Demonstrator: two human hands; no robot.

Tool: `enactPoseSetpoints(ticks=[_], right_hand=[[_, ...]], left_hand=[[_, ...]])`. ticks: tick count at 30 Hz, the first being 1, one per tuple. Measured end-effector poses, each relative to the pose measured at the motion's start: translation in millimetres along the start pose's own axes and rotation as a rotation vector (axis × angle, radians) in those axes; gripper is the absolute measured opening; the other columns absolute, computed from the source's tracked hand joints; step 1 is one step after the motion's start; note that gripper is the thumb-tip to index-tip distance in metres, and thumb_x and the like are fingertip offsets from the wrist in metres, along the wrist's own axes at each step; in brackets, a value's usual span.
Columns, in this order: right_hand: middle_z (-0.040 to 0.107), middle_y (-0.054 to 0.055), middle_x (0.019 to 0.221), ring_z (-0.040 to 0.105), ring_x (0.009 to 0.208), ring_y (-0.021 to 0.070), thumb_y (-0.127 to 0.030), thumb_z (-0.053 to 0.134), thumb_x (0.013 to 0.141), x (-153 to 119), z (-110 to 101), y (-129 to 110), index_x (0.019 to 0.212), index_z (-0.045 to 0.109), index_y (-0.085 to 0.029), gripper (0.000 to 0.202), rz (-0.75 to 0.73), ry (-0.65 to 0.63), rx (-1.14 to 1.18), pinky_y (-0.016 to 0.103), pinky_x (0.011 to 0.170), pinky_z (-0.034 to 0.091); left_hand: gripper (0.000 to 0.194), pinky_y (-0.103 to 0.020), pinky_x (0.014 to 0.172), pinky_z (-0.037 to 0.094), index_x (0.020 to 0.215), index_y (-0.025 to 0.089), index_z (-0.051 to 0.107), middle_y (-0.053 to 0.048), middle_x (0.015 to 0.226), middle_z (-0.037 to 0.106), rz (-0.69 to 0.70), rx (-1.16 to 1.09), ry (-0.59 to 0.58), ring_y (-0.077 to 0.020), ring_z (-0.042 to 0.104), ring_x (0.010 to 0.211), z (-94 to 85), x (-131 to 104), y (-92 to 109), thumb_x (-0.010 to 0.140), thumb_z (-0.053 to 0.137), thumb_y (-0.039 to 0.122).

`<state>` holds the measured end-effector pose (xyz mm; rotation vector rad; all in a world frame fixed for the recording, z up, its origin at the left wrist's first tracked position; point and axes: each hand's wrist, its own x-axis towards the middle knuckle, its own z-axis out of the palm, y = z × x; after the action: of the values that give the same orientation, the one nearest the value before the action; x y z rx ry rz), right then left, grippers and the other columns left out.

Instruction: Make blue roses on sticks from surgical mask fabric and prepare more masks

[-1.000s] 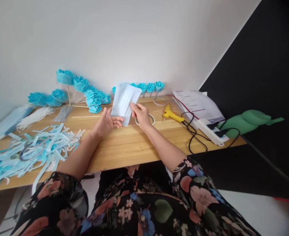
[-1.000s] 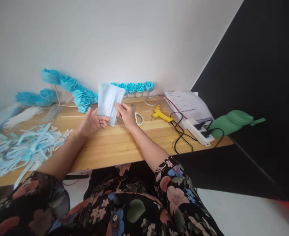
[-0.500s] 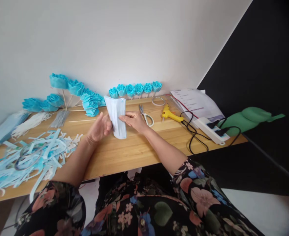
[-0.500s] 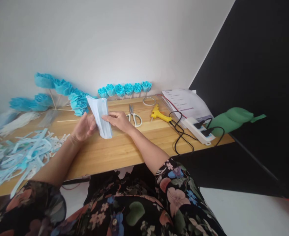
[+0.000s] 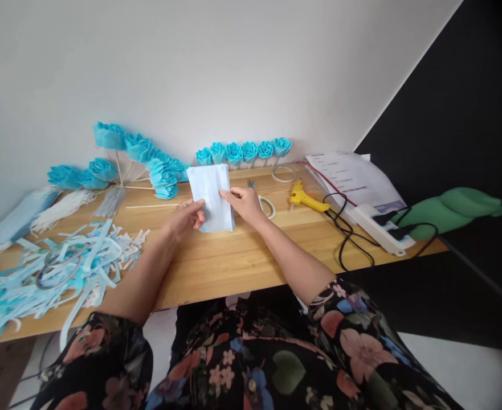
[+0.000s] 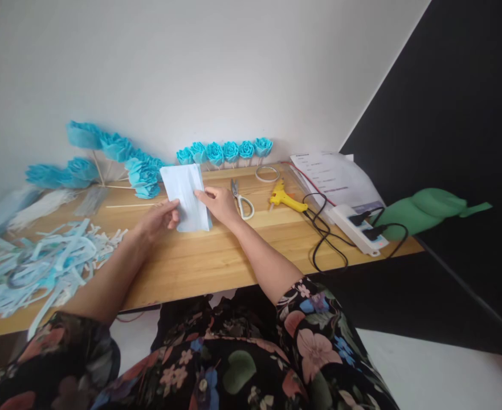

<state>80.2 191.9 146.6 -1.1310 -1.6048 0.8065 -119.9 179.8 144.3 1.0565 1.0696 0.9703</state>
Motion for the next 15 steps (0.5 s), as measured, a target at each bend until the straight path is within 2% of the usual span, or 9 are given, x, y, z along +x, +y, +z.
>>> enactPoseSetpoints(ticks=[4,6,8,9,11,13,15], right_hand=[[0.029,-0.004,0.058,0.033,0.060,0.0108,-0.053,0.058,0.088,-1.0,-0.2,-6.2,0.056,0.031,-0.021,0.052,-0.054,0.029,-0.174,0.030,0.059,0.022],[0.036,-0.003,0.062,0.039,0.064,0.0122,-0.049,0.058,0.089,0.2,-1.0,-10.4,0.055,0.035,-0.021,0.050,-0.099,0.048,-0.273,0.030,0.062,0.025],[0.042,-0.001,0.066,0.042,0.068,0.0130,-0.047,0.060,0.089,2.5,-1.5,-13.5,0.055,0.039,-0.020,0.048,-0.125,0.049,-0.320,0.030,0.064,0.027],[0.041,-0.001,0.066,0.042,0.068,0.0130,-0.048,0.060,0.089,4.0,-1.6,-14.2,0.055,0.039,-0.020,0.048,-0.115,0.030,-0.313,0.030,0.064,0.027],[0.034,-0.003,0.062,0.037,0.064,0.0120,-0.053,0.058,0.089,7.2,-1.2,-13.9,0.055,0.035,-0.021,0.052,-0.054,-0.027,-0.245,0.030,0.061,0.024],[0.028,-0.005,0.058,0.032,0.060,0.0109,-0.058,0.057,0.087,10.5,-0.6,-11.8,0.056,0.031,-0.022,0.054,0.023,-0.080,-0.136,0.030,0.059,0.020],[0.027,-0.005,0.057,0.030,0.058,0.0102,-0.060,0.059,0.084,13.4,-0.3,-8.6,0.057,0.033,-0.022,0.053,0.072,-0.109,-0.040,0.029,0.057,0.018]], left_hand=[[0.039,-0.024,0.045,0.031,0.066,0.016,0.063,0.002,0.047,0.049,0.254,0.344,0.298,-0.0118,0.045,0.044,-1.2,3.2,-6.8,0.073,0.074,0.053],[0.037,-0.025,0.054,0.038,0.064,0.016,0.065,0.000,0.055,0.051,0.393,0.442,0.378,-0.0151,0.052,0.058,-4.2,6.3,-9.9,0.074,0.072,0.051],[0.034,-0.027,0.064,0.044,0.063,0.017,0.066,-0.004,0.071,0.060,0.494,0.461,0.418,-0.0193,0.059,0.076,-7.4,9.8,-12.2,0.071,0.074,0.049],[0.034,-0.028,0.068,0.046,0.065,0.017,0.067,-0.005,0.079,0.063,0.507,0.437,0.419,-0.0208,0.060,0.083,-8.6,11.6,-13.4,0.070,0.075,0.049],[0.039,-0.030,0.072,0.049,0.077,0.016,0.070,-0.007,0.091,0.067,0.429,0.304,0.368,-0.0228,0.062,0.088,-9.9,14.5,-16.5,0.068,0.076,0.054],[0.052,-0.032,0.072,0.052,0.090,0.015,0.070,-0.008,0.091,0.069,0.311,0.157,0.285,-0.0236,0.064,0.084,-9.7,16.7,-20.7,0.069,0.075,0.062],[0.056,-0.033,0.073,0.053,0.098,0.014,0.066,-0.008,0.092,0.070,0.286,0.104,0.245,-0.0247,0.066,0.085,-8.8,18.7,-24.7,0.073,0.072,0.064]])
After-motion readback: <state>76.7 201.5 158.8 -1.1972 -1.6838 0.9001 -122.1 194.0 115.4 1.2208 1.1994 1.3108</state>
